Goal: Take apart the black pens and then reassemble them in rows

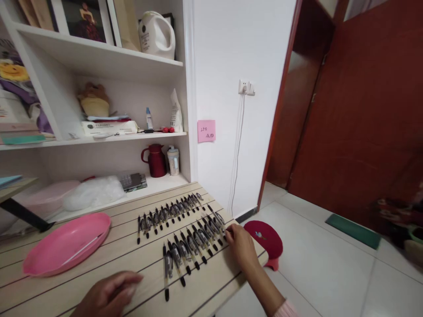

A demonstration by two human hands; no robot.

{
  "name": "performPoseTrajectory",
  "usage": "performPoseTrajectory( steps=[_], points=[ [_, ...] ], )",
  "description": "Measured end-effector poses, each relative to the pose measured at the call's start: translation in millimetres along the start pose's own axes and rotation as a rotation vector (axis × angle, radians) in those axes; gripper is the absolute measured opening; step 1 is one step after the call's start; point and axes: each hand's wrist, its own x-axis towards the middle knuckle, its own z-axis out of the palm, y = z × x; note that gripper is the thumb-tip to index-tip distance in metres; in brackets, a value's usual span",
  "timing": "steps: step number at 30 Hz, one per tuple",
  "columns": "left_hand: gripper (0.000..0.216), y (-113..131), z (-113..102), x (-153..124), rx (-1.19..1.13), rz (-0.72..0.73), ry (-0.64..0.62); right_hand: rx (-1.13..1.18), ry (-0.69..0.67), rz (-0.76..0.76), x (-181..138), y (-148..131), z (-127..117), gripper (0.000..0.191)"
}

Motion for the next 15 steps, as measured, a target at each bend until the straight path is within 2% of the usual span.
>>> performPoseTrajectory(
  steps=[2, 5, 8, 10, 12, 14, 15],
  points=[
    [0.039, 24.7, 23.7, 14.9, -0.270, -0.053, -0.017, 0.231, -0.047, -0.013, -14.2, -17.5, 4.9, 0.012],
    [0.047, 53.8, 56.9, 33.5, -0.599, -0.112, -0.023, 0.603, -0.232, 0.039, -44.1, -48.1, 20.8, 0.016],
    [0.038, 66.8, 83.0, 46.0, -0.849, -0.147, 0.001, 0.755, -0.317, 0.049, -68.4, -69.8, 35.5, 0.018],
    [0.026, 66.7, 93.3, 51.6, -0.960, -0.171, 0.048, 0.799, -0.384, 0.029, -71.0, -72.6, 37.7, 0.020],
    [0.017, 62.8, 96.1, 55.1, -1.022, -0.203, 0.081, 0.779, -0.424, -0.001, -58.4, -64.3, 31.7, 0.020],
    [0.013, 57.5, 91.9, 56.0, -1.041, -0.242, 0.082, 0.640, -0.361, -0.021, -32.8, -47.0, 19.5, 0.019],
    [0.013, 54.7, 88.2, 55.5, -1.040, -0.259, 0.071, 0.509, -0.278, -0.020, -17.0, -36.4, 12.6, 0.018]
  ],
)
